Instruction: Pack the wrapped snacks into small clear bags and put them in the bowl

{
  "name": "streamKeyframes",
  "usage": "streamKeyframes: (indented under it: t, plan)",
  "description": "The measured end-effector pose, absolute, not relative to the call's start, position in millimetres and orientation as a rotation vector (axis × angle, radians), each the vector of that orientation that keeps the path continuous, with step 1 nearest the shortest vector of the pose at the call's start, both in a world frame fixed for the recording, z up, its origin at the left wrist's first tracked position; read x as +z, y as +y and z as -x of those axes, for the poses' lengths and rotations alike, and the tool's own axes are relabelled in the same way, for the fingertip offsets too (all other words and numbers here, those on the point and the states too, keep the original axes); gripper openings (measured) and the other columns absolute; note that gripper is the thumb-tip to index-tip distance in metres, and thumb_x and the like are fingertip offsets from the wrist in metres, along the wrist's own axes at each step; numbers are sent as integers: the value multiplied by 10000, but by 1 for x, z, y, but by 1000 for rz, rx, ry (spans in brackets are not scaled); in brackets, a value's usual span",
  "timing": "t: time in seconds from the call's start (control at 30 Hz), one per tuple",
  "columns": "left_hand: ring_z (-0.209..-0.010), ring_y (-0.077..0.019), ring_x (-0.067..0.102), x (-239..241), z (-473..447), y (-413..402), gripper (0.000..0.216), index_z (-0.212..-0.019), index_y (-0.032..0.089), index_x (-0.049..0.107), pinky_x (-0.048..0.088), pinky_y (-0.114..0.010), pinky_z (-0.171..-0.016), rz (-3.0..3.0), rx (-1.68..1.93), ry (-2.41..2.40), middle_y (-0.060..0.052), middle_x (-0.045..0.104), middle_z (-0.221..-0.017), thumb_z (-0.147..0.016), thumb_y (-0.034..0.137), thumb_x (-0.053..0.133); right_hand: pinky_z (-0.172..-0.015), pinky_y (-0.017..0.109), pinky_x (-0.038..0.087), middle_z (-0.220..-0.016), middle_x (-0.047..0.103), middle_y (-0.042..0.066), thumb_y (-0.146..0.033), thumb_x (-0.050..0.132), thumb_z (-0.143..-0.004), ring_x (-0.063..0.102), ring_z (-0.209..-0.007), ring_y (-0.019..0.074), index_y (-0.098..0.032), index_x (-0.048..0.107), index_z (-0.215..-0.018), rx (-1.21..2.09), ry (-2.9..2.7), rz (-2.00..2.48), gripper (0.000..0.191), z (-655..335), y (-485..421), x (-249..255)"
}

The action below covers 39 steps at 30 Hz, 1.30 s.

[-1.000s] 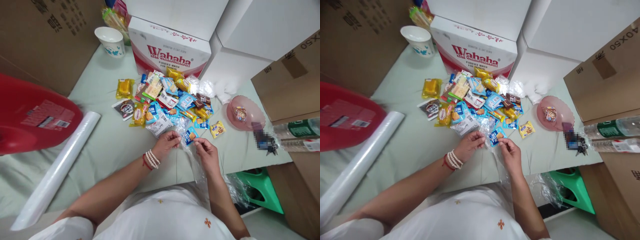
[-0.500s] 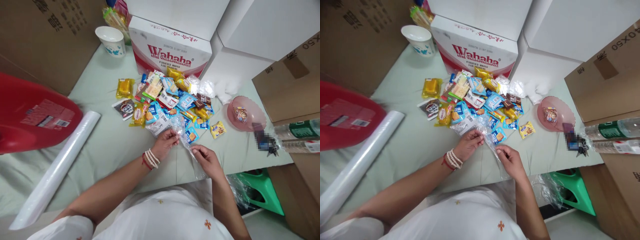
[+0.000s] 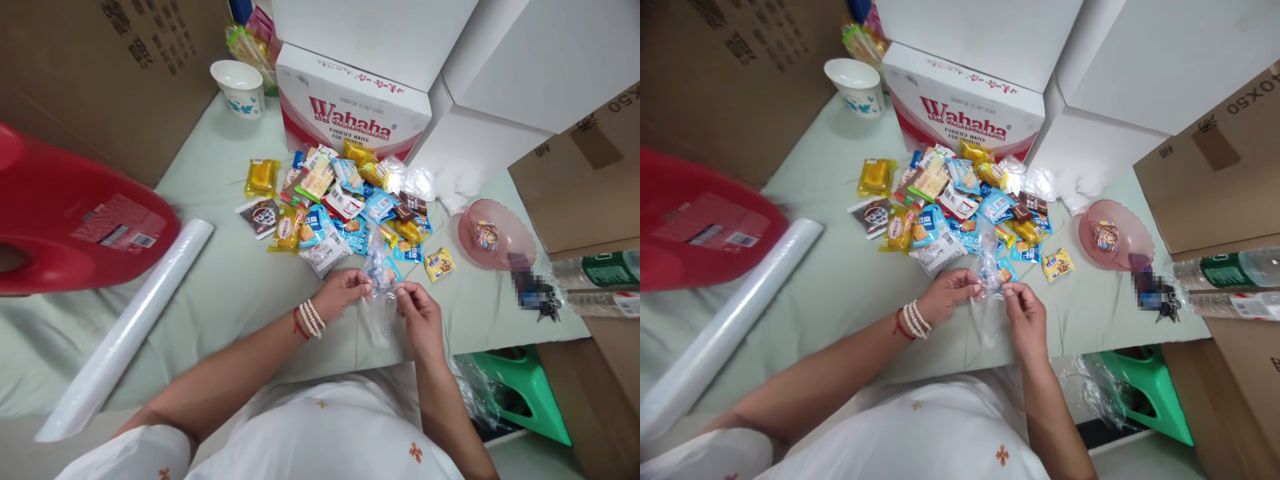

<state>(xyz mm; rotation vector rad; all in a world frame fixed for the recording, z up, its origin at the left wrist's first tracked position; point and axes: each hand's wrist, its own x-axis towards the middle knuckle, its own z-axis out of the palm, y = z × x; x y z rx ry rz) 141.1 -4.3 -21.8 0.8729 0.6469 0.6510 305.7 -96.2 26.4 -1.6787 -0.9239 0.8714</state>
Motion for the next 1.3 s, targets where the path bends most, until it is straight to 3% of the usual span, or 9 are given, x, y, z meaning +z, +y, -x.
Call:
streamKeyframes:
  t: [0.1,0.27,0.37,0.47,0.63,0.77,1.0,1.13,1.3]
  plan:
    - [-759,-150,657,-18,-140,-1,523,-828,170,622,543,-309,-745,-712,673,656,-18,694,-815,-638,564,909,-565,252,360,-713,564,-33,-494,775,-812,423,-589,118,-217,699,-925,979,-641,1617,309,-320,-101,23]
    - [-723,-141,655,-17,-140,-4,492,-850,187,580,537,-290,-691,-686,695,622,-13,693,-810,-699,546,881,-678,281,427,-830,617,-2,-635,700,-838,519,-738,164,-226,691,-962,1013,-614,1613,427,-322,-105,21]
    - [-719,-139,657,-19,-141,-6,470,-853,179,599,538,-291,-695,-720,683,592,-18,699,-813,-698,514,889,-708,276,419,-837,620,-10,-583,745,-821,514,-757,158,-214,675,-960,980,-728,1660,401,-317,-102,22]
    - [-723,-139,662,-22,-143,-5,448,-838,167,621,545,-294,-700,-697,706,635,-33,708,-836,-664,465,907,-650,258,389,-745,548,-48,-547,756,-817,455,-672,128,-212,601,-868,833,-721,1660,372,-316,-98,22]
    - [-721,-143,656,-22,-145,-3,324,-810,167,631,557,-301,-709,-728,782,761,-15,675,-757,-651,327,862,-486,236,316,-714,525,-66,-573,717,-840,411,-558,112,-248,522,-918,780,-587,1626,388,-323,-100,25]
    - [-642,-121,605,-11,-145,-6,202,-782,185,618,479,-234,-596,-870,933,918,20,619,-672,-692,282,770,-451,245,295,-677,520,-54,-601,716,-837,380,-525,110,-241,561,-909,781,-633,1632,398,-326,-105,36]
    - [-538,-106,555,18,-155,-27,244,-805,193,628,375,-222,-479,-1041,750,1039,15,615,-709,-813,429,686,-457,248,304,-718,617,-27,-612,751,-805,394,-509,104,-215,653,-964,802,-601,1599,439,-323,-115,40]
    - [-744,-151,628,18,-177,-45,415,-873,188,632,485,-251,-609,-966,606,854,-14,644,-846,-738,547,792,-482,260,351,-745,665,0,-581,721,-854,448,-531,121,-199,735,-1018,956,-658,1517,416,-321,-120,30]
    - [-653,-111,511,5,-188,-49,474,-769,164,632,427,-255,-649,-963,589,820,25,586,-689,-648,557,870,-497,263,385,-769,686,7,-544,744,-848,475,-528,118,-199,763,-987,1040,-654,1483,372,-329,-124,15]
